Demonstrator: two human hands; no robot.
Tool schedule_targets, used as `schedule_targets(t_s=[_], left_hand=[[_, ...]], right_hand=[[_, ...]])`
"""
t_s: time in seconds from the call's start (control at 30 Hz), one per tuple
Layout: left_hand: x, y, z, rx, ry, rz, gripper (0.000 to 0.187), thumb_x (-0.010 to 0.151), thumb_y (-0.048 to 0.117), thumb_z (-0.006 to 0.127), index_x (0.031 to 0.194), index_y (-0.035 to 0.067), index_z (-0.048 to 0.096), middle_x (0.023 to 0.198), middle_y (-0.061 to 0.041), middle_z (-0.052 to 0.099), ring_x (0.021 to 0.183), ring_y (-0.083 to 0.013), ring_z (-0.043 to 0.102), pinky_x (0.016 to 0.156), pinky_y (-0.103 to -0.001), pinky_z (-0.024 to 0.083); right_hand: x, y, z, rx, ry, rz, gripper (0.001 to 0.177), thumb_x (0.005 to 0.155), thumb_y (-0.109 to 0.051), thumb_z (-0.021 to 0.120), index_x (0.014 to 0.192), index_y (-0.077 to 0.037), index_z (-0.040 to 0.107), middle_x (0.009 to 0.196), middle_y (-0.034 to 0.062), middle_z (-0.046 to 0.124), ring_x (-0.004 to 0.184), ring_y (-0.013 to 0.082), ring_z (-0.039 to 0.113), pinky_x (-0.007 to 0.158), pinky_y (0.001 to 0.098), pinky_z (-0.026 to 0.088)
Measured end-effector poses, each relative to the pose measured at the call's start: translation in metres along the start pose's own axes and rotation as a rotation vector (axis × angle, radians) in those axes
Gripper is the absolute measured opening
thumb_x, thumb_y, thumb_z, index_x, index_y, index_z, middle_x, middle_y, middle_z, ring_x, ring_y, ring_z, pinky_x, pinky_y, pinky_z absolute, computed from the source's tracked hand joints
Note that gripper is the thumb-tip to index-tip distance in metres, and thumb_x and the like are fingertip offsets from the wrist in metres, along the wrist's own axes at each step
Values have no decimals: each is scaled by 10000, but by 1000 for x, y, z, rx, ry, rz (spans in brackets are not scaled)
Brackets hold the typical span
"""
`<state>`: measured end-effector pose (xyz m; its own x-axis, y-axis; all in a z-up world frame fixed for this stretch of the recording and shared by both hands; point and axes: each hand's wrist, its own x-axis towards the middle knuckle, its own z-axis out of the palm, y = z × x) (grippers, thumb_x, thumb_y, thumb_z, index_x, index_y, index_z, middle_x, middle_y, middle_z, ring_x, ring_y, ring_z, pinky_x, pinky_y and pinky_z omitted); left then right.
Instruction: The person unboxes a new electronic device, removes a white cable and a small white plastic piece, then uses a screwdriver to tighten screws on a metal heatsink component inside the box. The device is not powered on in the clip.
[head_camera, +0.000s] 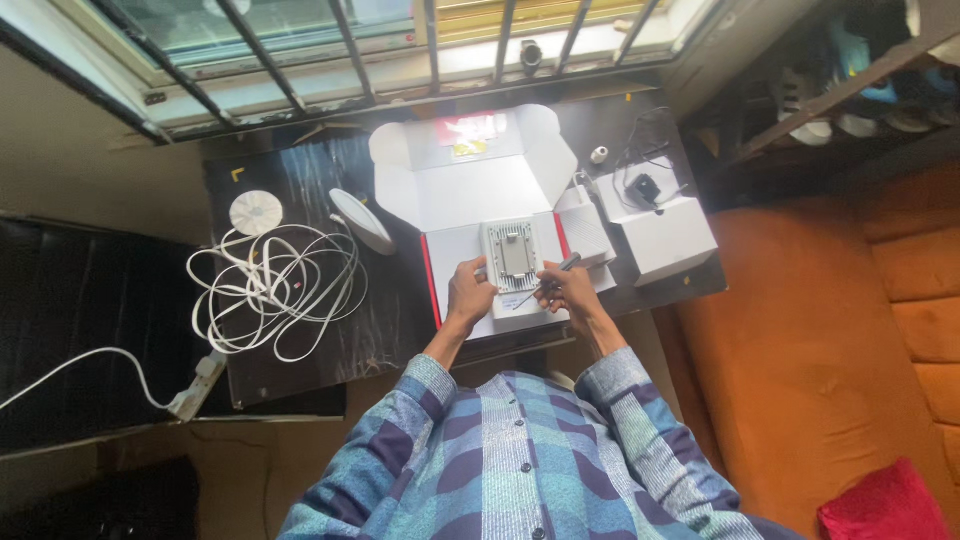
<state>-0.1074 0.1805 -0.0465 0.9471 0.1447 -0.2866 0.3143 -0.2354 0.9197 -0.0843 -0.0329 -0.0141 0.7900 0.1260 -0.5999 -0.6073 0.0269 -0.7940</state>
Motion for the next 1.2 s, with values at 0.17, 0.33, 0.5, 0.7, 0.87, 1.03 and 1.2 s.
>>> schedule_targets(t_s=[0.17,0.33,0.5,0.7,0.87,1.03,1.2], left_hand=[[-2,19,-4,-87,-28,-57,579,754,-15,651,1332,3,626,1148,-198,752,1064,-265,752,897,-340,583],[-20,50,-11,180,139,74,336,768,105,755,1100,62,780,1013,-124,784,859,-223,756,772,-312,563],[-35,80,-9,-4,-66,7,207,839,253,794,967,93,824,774,-62,796,642,-152,754,608,-271,567],[-32,103,-10,-133,-95,138,176,857,214,783,948,68,821,768,-52,794,630,-91,724,581,-259,594],[-32,105,2,-7,-19,141,175,834,200,813,930,55,833,689,-75,767,575,-109,682,544,-257,516],[-28,98,15,-60,26,60,157,839,213,790,917,79,816,685,-29,760,550,-90,674,533,-261,541],[-21,97,21,18,40,89,147,844,220,785,912,94,820,638,-43,736,542,-96,647,529,-273,503]], right_hand=[[11,-6,-16,36,-21,12,515,872,-191,660,1301,86,588,720,151,680,513,181,629,397,257,438],[-6,-17,-16,3,26,-76,479,890,-171,670,1283,95,601,778,140,715,582,167,664,458,241,468],[-22,-49,-12,-39,-11,-198,381,895,-168,699,1176,86,660,811,143,744,636,165,691,479,238,475],[-37,-73,2,-18,59,-319,299,880,-188,759,1050,53,717,812,131,759,672,174,721,514,258,511],[-39,-75,6,34,92,-317,290,908,-235,755,987,44,735,806,125,758,671,176,714,519,265,510],[-27,-72,1,-6,47,-300,309,912,-260,742,977,42,733,838,137,775,682,203,748,507,273,558],[-17,-66,-7,7,14,-308,328,939,-257,710,1038,56,711,876,166,776,686,219,760,498,282,579]])
